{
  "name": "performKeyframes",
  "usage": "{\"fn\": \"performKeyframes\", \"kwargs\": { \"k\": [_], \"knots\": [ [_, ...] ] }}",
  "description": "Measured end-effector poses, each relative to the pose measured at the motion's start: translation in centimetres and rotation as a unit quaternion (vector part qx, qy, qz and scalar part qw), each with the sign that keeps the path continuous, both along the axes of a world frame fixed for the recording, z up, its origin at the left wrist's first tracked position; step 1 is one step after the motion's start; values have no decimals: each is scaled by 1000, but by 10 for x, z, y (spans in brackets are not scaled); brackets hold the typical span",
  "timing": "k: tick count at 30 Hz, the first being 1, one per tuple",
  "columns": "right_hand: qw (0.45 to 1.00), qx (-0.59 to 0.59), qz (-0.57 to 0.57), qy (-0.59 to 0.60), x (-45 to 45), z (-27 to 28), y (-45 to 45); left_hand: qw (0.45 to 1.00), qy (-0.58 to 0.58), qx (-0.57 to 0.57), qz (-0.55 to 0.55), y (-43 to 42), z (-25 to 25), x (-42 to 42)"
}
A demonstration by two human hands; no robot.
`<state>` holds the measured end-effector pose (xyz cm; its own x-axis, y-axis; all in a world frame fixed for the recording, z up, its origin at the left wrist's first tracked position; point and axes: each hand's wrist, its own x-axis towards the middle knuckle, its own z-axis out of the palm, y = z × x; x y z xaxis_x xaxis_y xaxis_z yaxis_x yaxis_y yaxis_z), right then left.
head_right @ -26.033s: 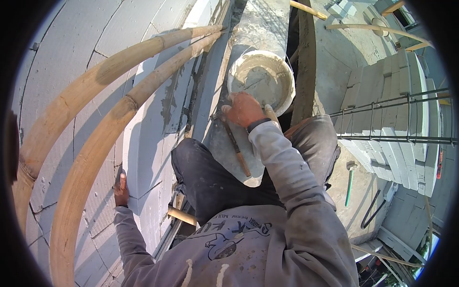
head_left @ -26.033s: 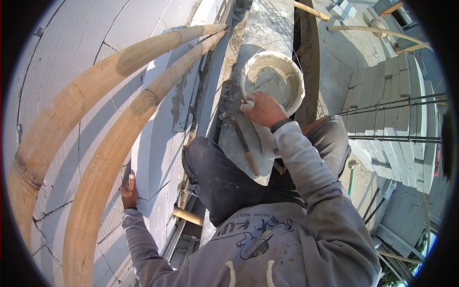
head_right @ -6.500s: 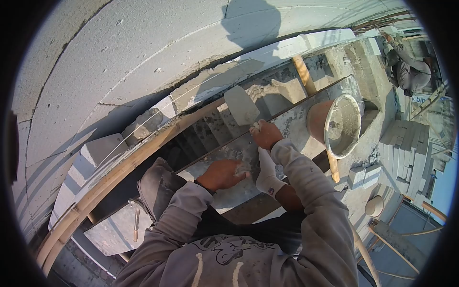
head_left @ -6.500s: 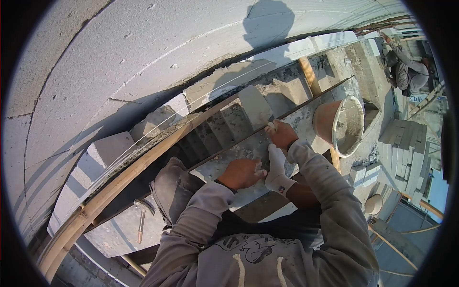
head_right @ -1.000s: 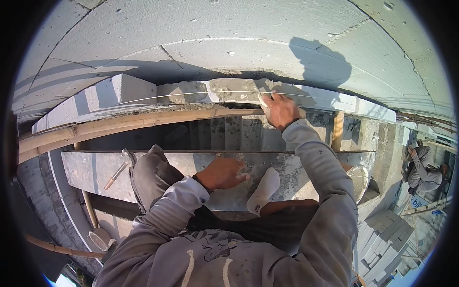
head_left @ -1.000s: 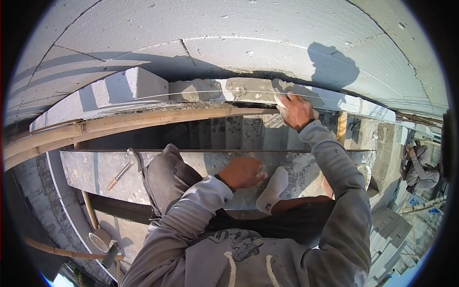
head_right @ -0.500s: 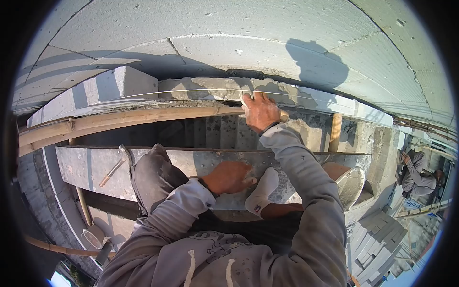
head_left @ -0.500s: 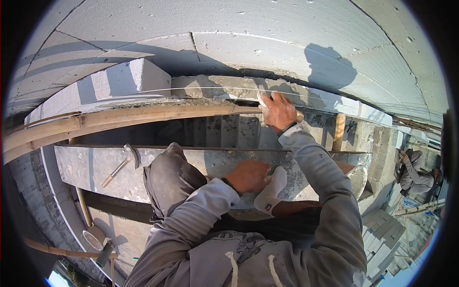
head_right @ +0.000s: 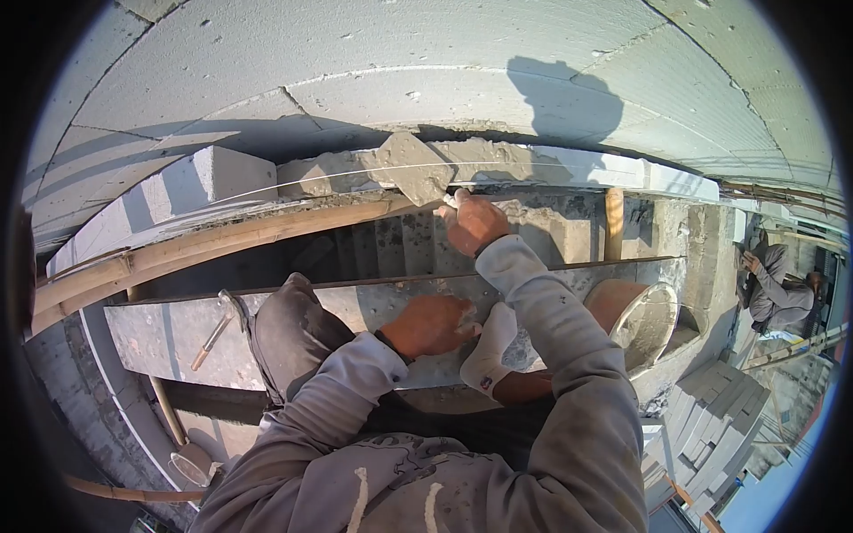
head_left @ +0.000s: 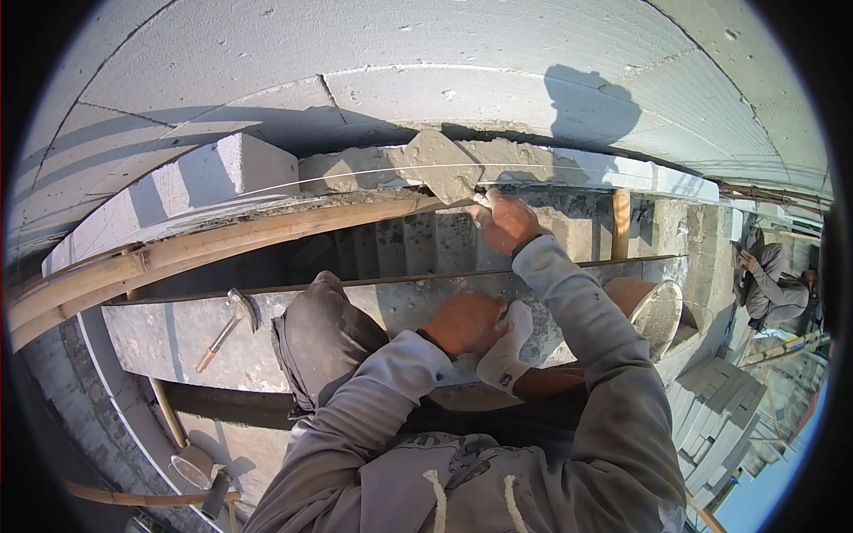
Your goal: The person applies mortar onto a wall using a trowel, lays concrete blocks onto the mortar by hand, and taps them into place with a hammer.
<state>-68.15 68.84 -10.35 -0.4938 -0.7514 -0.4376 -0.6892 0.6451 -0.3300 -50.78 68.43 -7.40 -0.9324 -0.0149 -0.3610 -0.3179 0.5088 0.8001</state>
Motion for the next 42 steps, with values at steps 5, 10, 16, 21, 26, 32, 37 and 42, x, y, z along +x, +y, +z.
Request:
{"fn": "performKeyframes", "kwargs": {
  "k": [5, 10, 16, 21, 26, 32, 37, 42],
  "knots": [
    [996, -1, -59, 65, -31, -14, 57, 999, -4, 29, -37, 6, -3, -2],
    [997, -44, -52, -31, -1, 7, 23, 999, -4, 29, -44, 9, -5, -6],
    [998, -19, 50, -41, 16, 6, -40, 999, 2, 29, -32, 10, -7, -9],
    [995, 31, 74, 62, -42, -4, 20, 999, 16, 28, -28, 6, -5, -16],
    [990, 71, -17, 121, -100, 57, 134, 999, -13, 7, -36, -6, -1, -32],
    [980, -60, -166, 96, -96, 171, 294, 997, -43, -21, -58, -14, -18, -48],
    [917, 135, -327, 185, -62, 226, 415, 993, -95, -40, -53, -30, -9, -63],
    [846, 372, -326, 199, -79, 204, 466, 996, -74, -32, -30, -34, -21, -69]
  ]
}}
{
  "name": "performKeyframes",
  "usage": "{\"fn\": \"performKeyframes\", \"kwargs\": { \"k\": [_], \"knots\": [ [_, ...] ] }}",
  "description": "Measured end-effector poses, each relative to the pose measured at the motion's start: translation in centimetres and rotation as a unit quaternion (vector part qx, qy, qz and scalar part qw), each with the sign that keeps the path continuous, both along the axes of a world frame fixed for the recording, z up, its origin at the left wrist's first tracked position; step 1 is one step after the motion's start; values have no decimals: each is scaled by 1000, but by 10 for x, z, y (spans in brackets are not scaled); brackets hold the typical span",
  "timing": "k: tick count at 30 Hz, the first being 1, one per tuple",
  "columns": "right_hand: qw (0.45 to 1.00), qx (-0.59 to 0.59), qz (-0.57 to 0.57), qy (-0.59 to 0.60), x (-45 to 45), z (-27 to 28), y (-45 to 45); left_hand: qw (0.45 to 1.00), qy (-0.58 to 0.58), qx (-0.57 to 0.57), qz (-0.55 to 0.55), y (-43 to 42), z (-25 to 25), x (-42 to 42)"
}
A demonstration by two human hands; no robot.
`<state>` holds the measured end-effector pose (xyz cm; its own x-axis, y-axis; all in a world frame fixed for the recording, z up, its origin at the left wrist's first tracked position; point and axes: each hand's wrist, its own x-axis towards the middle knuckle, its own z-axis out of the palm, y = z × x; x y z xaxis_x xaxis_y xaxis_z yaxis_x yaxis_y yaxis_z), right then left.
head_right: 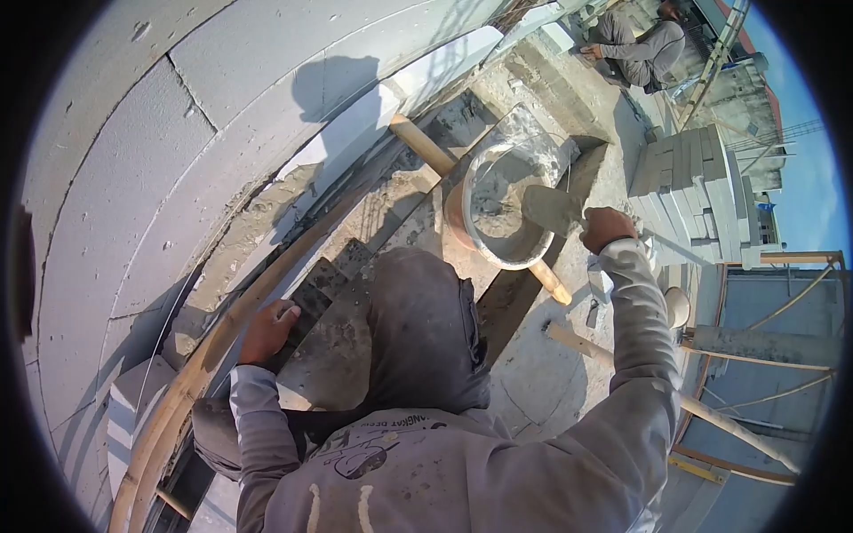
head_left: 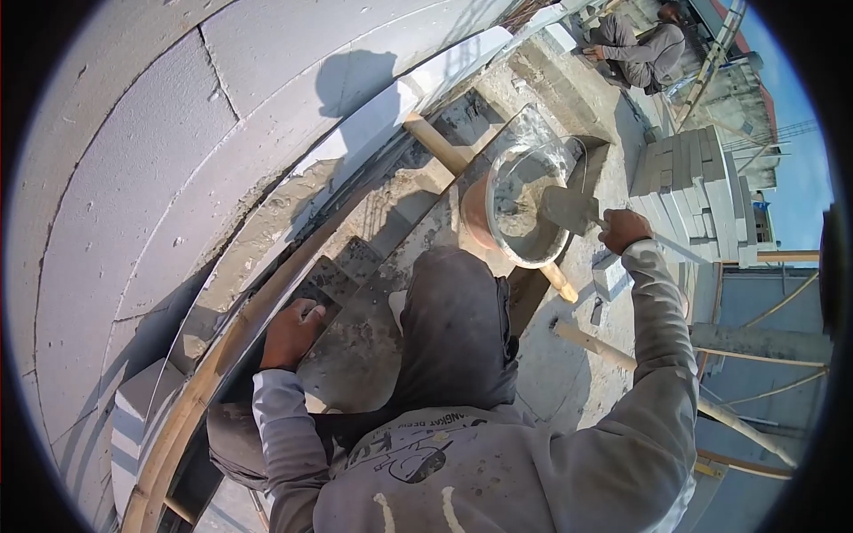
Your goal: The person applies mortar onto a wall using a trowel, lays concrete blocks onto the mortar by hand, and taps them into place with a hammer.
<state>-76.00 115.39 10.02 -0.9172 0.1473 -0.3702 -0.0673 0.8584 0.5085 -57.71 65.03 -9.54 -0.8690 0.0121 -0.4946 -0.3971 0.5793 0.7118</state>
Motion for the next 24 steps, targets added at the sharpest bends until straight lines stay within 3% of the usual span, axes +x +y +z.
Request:
{"fn": "performKeyframes", "kwargs": {
  "k": [4, 6, 9, 11, 12, 14, 19, 21, 22, 24],
  "knots": [
    [999, 40, -3, -28, -59, -80, 10, 999, 0, -41, 18, 0, 4, -8],
    [997, 57, 48, -35, -82, -116, -1, 998, -9, -61, 32, 0, 6, -7],
    [999, 21, 33, -14, -114, -160, -23, 998, 11, -55, 32, 0, 4, -7],
    [997, 23, 62, -45, -109, -155, -64, 998, 1, -53, 37, 1, 8, -7],
    [994, 0, 87, -65, -98, -126, -89, 997, -7, -60, 45, 1, 8, -7],
    [992, -31, 106, -61, -99, -128, -82, 998, 19, -45, 37, 1, 4, -8],
    [997, -47, 43, -49, -72, -98, -65, 997, 14, -66, 30, 1, 4, -11],
    [987, -155, -29, -40, -54, -101, -24, 998, 19, -54, 11, 5, 1, -17],
    [962, -270, -42, 4, -40, -115, 8, 999, 8, -48, 17, 4, 1, -17],
    [857, -453, -244, 25, -5, -111, 13, 999, 2, -32, 6, 4, 1, -18]
  ]
}}
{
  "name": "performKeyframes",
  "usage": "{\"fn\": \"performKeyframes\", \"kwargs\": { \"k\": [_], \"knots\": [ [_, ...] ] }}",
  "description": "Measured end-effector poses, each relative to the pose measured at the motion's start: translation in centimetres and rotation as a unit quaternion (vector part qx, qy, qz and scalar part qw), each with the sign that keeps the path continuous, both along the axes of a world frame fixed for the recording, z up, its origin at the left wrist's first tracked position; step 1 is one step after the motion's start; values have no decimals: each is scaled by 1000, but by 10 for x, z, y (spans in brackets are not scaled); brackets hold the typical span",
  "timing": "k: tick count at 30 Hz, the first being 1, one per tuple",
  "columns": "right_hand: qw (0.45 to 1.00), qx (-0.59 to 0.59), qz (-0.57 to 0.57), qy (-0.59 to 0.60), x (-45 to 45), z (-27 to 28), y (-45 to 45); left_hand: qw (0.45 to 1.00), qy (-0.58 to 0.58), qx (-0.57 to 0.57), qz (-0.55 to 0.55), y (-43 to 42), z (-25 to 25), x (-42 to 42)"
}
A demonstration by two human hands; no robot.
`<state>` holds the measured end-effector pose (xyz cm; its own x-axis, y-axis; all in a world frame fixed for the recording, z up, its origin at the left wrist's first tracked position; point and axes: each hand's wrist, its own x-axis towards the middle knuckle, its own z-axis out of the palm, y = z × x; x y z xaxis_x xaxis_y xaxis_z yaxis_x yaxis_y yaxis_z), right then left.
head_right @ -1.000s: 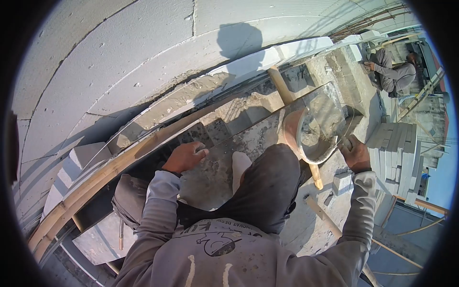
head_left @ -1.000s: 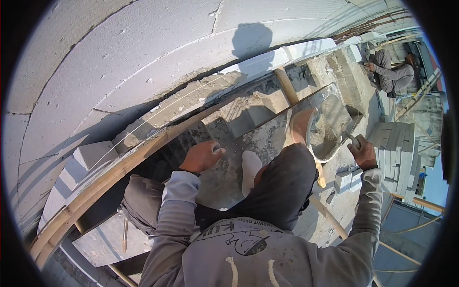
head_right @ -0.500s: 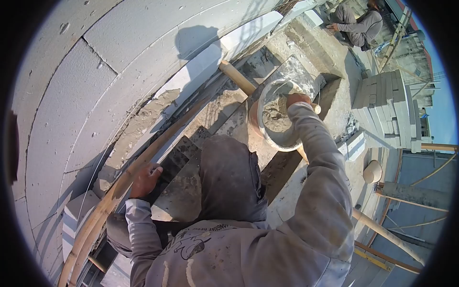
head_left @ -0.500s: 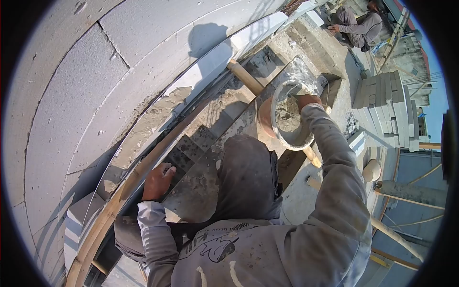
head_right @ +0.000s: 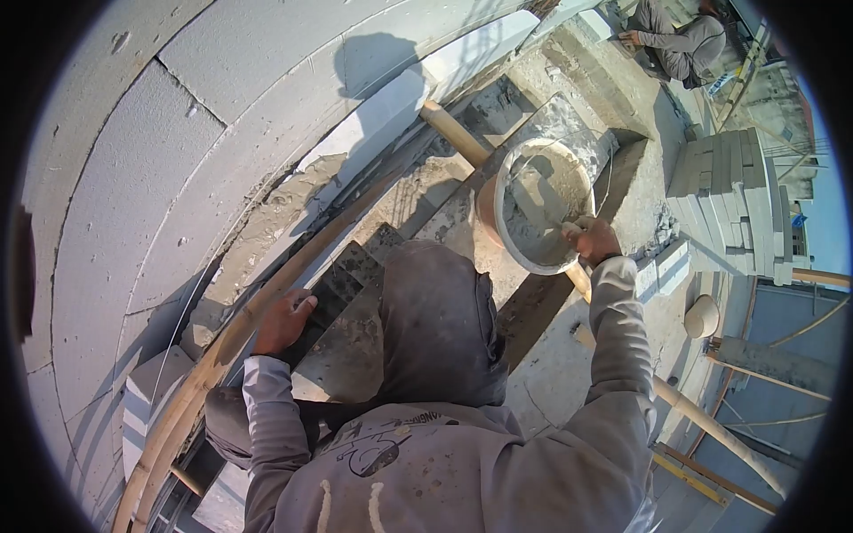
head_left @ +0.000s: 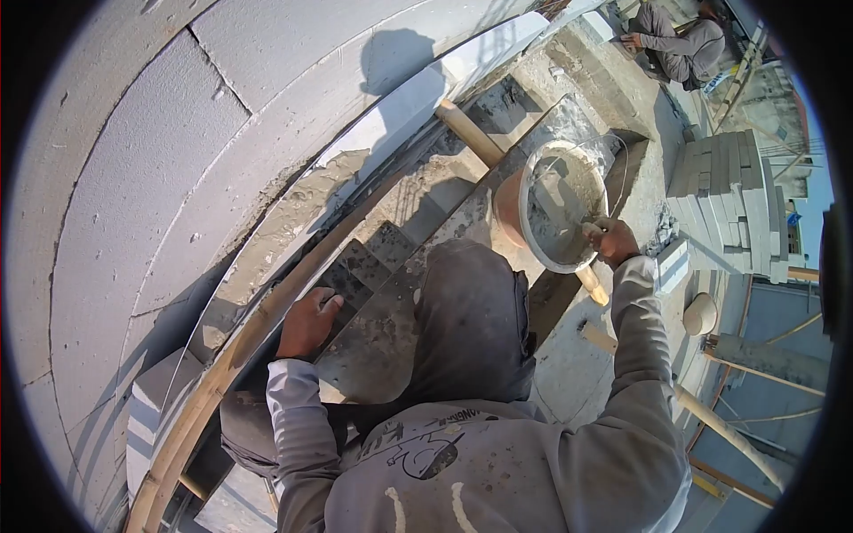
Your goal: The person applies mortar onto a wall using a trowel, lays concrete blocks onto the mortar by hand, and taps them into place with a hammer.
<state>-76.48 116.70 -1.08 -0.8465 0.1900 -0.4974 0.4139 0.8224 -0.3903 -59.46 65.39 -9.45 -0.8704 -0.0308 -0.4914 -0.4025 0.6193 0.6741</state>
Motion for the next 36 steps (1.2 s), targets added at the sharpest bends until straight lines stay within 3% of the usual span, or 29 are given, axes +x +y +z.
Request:
{"fn": "performKeyframes", "kwargs": {
  "k": [2, 6, 8, 10, 11, 13, 16, 17, 23, 26, 28, 31, 34, 36],
  "knots": [
    [984, -129, -121, 32, 33, -4, -4, 999, -36, -10, 6, -1, 1, 1],
    [944, -213, -235, 95, 73, -25, -2, 1000, -12, -9, -18, -3, -15, 4],
    [967, -128, -208, 67, 83, -24, -8, 1000, 8, -17, -6, -3, -15, 4],
    [990, 35, -123, 58, 86, -43, 14, 1000, 3, -10, -7, -2, -12, 3],
    [990, 35, -124, 60, 89, -50, 20, 1000, -4, -6, -5, -3, -11, 2],
    [983, 9, -140, 122, 94, -49, 16, 1000, 2, -7, -6, -3, -9, 2],
    [974, -83, -192, 89, 94, -32, 5, 1000, 4, -5, -6, -4, -12, 4],
    [977, -64, -193, 70, 92, -32, 8, 1000, 5, 1, -1, -3, -14, 2],
    [943, -218, -228, 107, 93, -4, -15, 1000, -3, -21, -19, 0, -13, 0],
    [938, -300, -152, 84, 81, 17, -29, 999, -16, -35, -11, 5, -1, -3],
    [958, -273, -32, 78, 58, 29, -52, 999, -18, -37, -1, 6, 0, -2],
    [965, -138, 182, 125, 8, 27, -96, 999, -9, -33, 4, 6, -3, 1],
    [923, -64, 337, 174, -45, 3, -154, 999, -1, -38, 19, 7, 6, 5],
    [898, 18, 382, 219, -64, -16, -198, 999, -1, -42, 30, 5, 9, 11]
  ]
}}
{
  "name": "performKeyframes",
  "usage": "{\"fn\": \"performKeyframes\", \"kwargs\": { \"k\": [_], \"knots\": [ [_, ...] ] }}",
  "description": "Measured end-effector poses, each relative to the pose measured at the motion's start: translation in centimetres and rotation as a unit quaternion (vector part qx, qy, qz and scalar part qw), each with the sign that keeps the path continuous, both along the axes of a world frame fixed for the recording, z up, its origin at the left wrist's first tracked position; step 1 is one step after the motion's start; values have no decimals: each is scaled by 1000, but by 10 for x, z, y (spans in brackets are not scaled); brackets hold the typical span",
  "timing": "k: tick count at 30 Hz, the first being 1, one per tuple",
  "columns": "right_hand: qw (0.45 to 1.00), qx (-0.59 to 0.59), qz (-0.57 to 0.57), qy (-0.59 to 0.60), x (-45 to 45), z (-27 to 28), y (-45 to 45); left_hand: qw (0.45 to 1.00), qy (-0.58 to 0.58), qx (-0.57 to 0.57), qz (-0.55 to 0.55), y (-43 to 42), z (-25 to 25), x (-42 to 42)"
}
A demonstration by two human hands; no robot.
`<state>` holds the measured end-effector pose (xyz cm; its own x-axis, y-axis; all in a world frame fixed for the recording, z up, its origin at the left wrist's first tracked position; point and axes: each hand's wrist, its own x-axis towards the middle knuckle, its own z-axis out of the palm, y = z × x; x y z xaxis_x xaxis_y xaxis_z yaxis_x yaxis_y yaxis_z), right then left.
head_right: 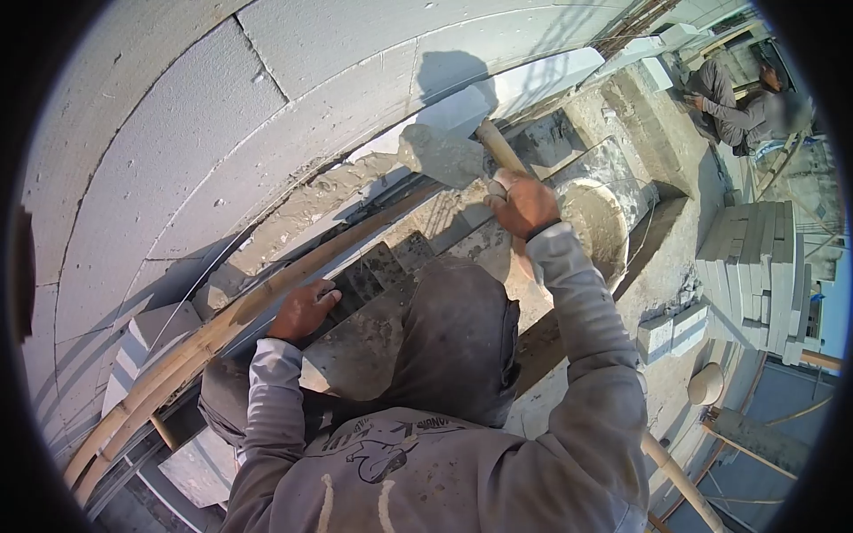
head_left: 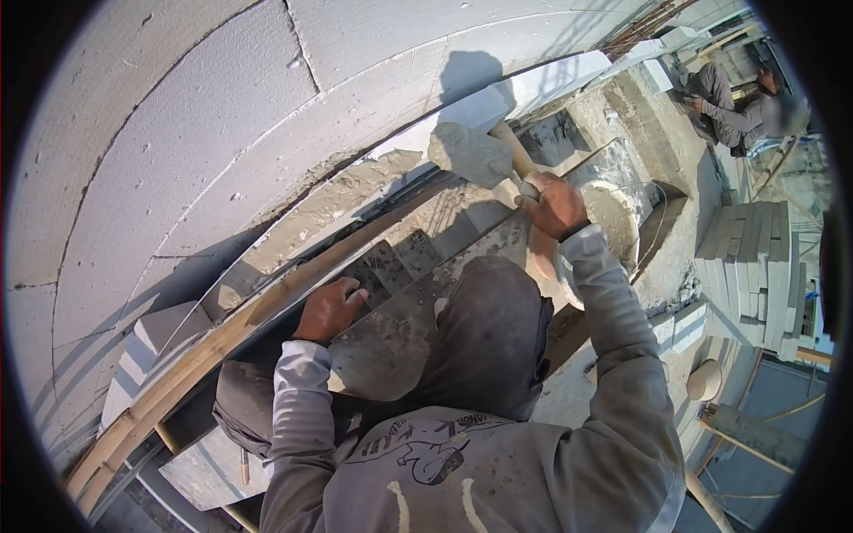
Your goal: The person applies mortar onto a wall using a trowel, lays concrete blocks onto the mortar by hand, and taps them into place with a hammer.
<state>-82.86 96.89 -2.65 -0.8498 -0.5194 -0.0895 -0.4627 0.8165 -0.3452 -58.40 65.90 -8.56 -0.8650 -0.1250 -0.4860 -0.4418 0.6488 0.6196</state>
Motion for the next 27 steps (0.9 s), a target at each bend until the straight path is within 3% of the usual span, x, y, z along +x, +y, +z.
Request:
{"fn": "performKeyframes", "kwargs": {
  "k": [4, 6, 7, 12, 14, 18, 22, 26, 27],
  "knots": [
    [991, 27, 44, 123, -30, -48, -42, 1000, 18, -4, 19, -3, -2, 13],
    [962, 138, 108, 207, -45, -53, -52, 1000, 5, -9, 26, -2, 2, 16],
    [953, 133, 123, 243, -54, -55, -49, 999, -6, 2, 36, -1, 5, 17],
    [945, 131, 90, 285, -68, -57, -33, 999, 20, -16, 33, 8, 5, 11],
    [944, 120, 83, 297, -68, -59, -34, 999, -31, 19, 34, 9, 5, 6],
    [936, 101, 83, 328, -74, -64, -30, 998, -16, 39, 46, 8, 5, 4],
    [943, 148, 59, 292, -73, -51, -28, 1000, -13, 2, 23, 8, 5, 7],
    [959, 181, -50, 213, -64, -39, -47, 999, -24, 18, 29, 8, 10, 2],
    [980, 134, -121, 80, -63, -42, -51, 999, -23, 19, 28, 8, 8, 2]
  ]
}}
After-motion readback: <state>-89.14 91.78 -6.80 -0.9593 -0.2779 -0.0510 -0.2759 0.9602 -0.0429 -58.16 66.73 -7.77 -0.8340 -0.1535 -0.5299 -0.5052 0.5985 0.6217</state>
